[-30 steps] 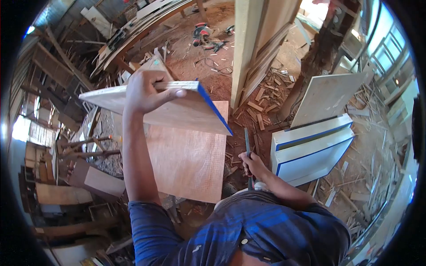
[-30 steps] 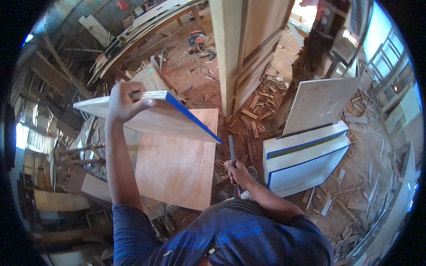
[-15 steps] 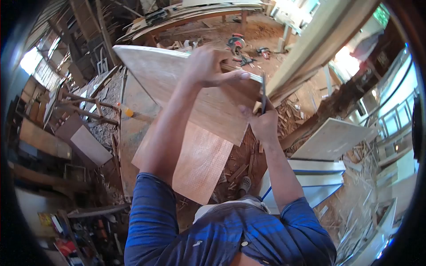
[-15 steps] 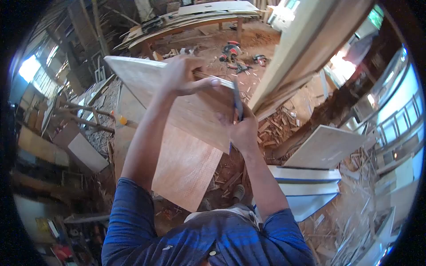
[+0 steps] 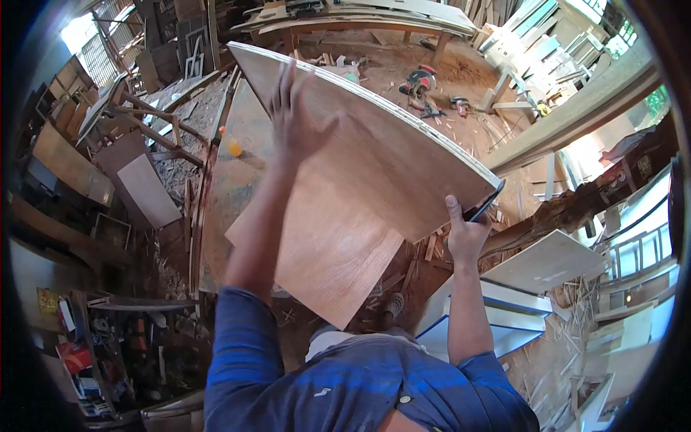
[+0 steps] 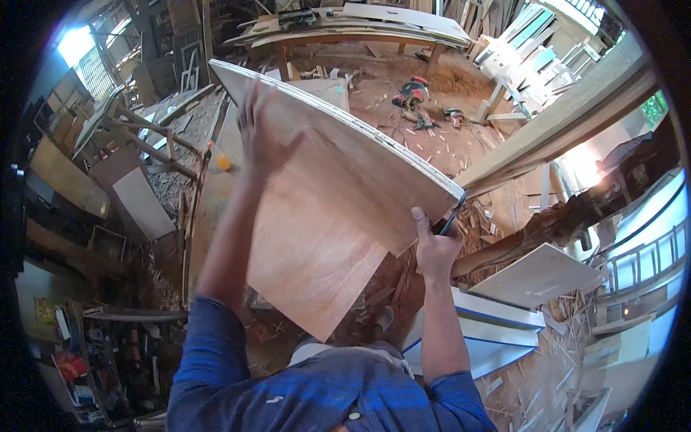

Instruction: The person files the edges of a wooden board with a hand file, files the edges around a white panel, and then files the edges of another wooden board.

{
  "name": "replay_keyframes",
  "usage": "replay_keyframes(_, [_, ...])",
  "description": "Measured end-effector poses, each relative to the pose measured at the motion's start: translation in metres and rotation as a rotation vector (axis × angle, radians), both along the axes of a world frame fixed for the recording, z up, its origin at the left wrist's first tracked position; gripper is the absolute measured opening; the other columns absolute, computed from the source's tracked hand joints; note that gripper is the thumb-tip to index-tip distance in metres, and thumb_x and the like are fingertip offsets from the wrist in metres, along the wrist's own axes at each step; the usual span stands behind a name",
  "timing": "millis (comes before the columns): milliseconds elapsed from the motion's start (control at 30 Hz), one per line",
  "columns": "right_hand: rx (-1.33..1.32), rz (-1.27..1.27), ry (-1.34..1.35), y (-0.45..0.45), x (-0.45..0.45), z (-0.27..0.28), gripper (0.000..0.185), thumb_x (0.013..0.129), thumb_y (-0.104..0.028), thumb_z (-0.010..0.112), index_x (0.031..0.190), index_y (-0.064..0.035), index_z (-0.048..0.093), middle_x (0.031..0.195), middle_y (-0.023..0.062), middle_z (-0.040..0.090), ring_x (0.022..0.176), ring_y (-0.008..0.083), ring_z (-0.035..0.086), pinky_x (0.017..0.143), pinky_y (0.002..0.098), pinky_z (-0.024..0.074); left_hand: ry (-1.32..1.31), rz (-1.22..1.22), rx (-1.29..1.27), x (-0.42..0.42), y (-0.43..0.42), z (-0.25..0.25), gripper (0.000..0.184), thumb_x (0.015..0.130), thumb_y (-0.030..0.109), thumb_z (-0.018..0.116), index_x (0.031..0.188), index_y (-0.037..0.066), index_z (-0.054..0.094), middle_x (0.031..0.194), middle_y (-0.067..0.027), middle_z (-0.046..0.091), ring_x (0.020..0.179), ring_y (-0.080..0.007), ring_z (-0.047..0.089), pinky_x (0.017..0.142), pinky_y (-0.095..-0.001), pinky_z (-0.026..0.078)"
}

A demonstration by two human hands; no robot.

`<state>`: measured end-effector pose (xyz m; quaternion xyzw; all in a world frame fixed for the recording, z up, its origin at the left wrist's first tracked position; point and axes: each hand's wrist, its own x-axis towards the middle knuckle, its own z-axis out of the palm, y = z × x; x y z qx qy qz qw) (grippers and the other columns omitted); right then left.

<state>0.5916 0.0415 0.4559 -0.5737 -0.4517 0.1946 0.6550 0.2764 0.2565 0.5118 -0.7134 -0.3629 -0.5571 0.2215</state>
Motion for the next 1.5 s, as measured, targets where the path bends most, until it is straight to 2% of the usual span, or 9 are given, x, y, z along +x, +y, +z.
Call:
replay_keyframes(200, [0.059,0.028,0.068,-0.034,-0.032,-0.01,0.03,0.095,-0.013,0.091,0.118,0.0043,0.08,0.109,0.0055,0.082,0.099,0.0121,0.072,0.094,0.0302,0.0558,0.583,-0.065,-0.516,-0.073,0.024,0.069,0.095,0.068,0.061,0.099,0.14,0.008,0.067,0.137,-0.0179,0.071,0.136,-0.0398,0.062,0.12,-0.0525,0.045])
replay_keyframes(233, [0.064,0.031,0.053,-0.038,-0.034,-0.016,0.03,0.095,-0.012,0.091,0.117,0.0042,0.08,0.109,0.0053,0.082,0.098,0.0121,0.073,0.094,0.03,0.0561,0.527,-0.147,-0.503,-0.08,0.023,0.066,0.082,0.071,0.064,0.096,0.12,0.004,0.071,0.118,-0.0194,0.075,0.122,-0.0444,0.067,0.111,-0.0533,0.051])
replay_keyframes(467, [0.045,0.06,0.22,-0.088,-0.042,-0.052,0.034,0.091,-0.003,0.092,0.121,0.0029,0.078,0.11,0.0048,0.081,0.1,0.014,0.074,0.095,0.0306,0.0583,0.432,-0.229,-0.03,-0.115,-0.016,0.019,0.084,0.079,0.087,0.075,0.088,0.005,0.06,0.079,-0.0135,0.062,0.077,-0.0383,0.068,0.079,-0.0482,0.057])
replay_keyframes(633, [0.168,0.011,0.292,-0.129,-0.058,-0.033,0.039,0.088,-0.008,0.096,0.119,0.0032,0.076,0.109,0.0052,0.08,0.099,0.0127,0.072,0.09,0.0296,0.0586,0.346,-0.364,0.003,-0.12,-0.051,0.04,0.082,0.094,0.088,0.055,0.074,0.008,0.049,0.063,-0.0092,0.046,0.056,-0.032,0.056,0.057,-0.0441,0.045])
replay_keyframes(800, [0.014,-0.111,0.19,-0.154,-0.053,0.001,0.024,0.097,-0.02,0.088,0.107,-0.0037,0.073,0.085,-0.0007,0.069,0.063,0.006,0.058,0.052,0.0228,0.0428,0.341,-0.392,-0.019,-0.099,-0.069,0.077,0.075,0.097,0.078,0.064,0.073,0.009,0.051,0.058,-0.0087,0.045,0.052,-0.0323,0.054,0.054,-0.0433,0.045])
replay_keyframes(1000, [-0.066,-0.239,0.195,-0.124,-0.03,-0.019,0.034,0.101,-0.036,0.085,0.099,-0.0053,0.071,0.069,-0.0069,0.055,0.045,0.003,0.039,0.041,0.0254,0.0295,0.328,-0.427,-0.238,-0.059,-0.014,0.046,0.062,0.099,0.063,0.075,0.072,0.009,0.057,0.055,-0.0106,0.05,0.049,-0.0316,0.055,0.05,-0.0452,0.044])
replay_keyframes(1167, [-0.223,-0.231,0.286,-0.088,-0.017,-0.055,0.036,0.099,-0.04,0.087,0.092,-0.0093,0.07,0.058,-0.0079,0.047,0.039,0.0046,0.035,0.037,0.0277,0.0259,0.414,-0.257,-0.451,-0.028,0.038,-0.024,0.061,0.105,0.061,0.067,0.075,0.009,0.059,0.068,-0.02,0.064,0.064,-0.0435,0.066,0.058,-0.0519,0.049])
replay_keyframes(1267, [-0.434,-0.251,0.429,-0.067,-0.019,-0.044,0.037,0.102,-0.027,0.085,0.114,0.0072,0.079,0.11,0.0079,0.077,0.097,0.0154,0.067,0.089,0.0334,0.0531,0.404,-0.168,-0.501,-0.002,0.066,-0.053,0.059,0.105,0.063,0.065,0.079,0.01,0.064,0.075,-0.0217,0.07,0.072,-0.0444,0.072,0.063,-0.0558,0.053])
replay_keyframes(1500, [-0.479,-0.245,0.401,0.002,0.047,-0.181,0.036,0.102,-0.034,0.084,0.098,-0.0002,0.073,0.091,0.0027,0.068,0.074,0.0123,0.056,0.067,0.0324,0.0454,0.3,-0.165,-0.733,0.051,0.069,-0.144,0.044,0.107,0.049,0.065,0.103,0.005,0.069,0.092,-0.0224,0.077,0.09,-0.0478,0.073,0.08,-0.059,0.057])
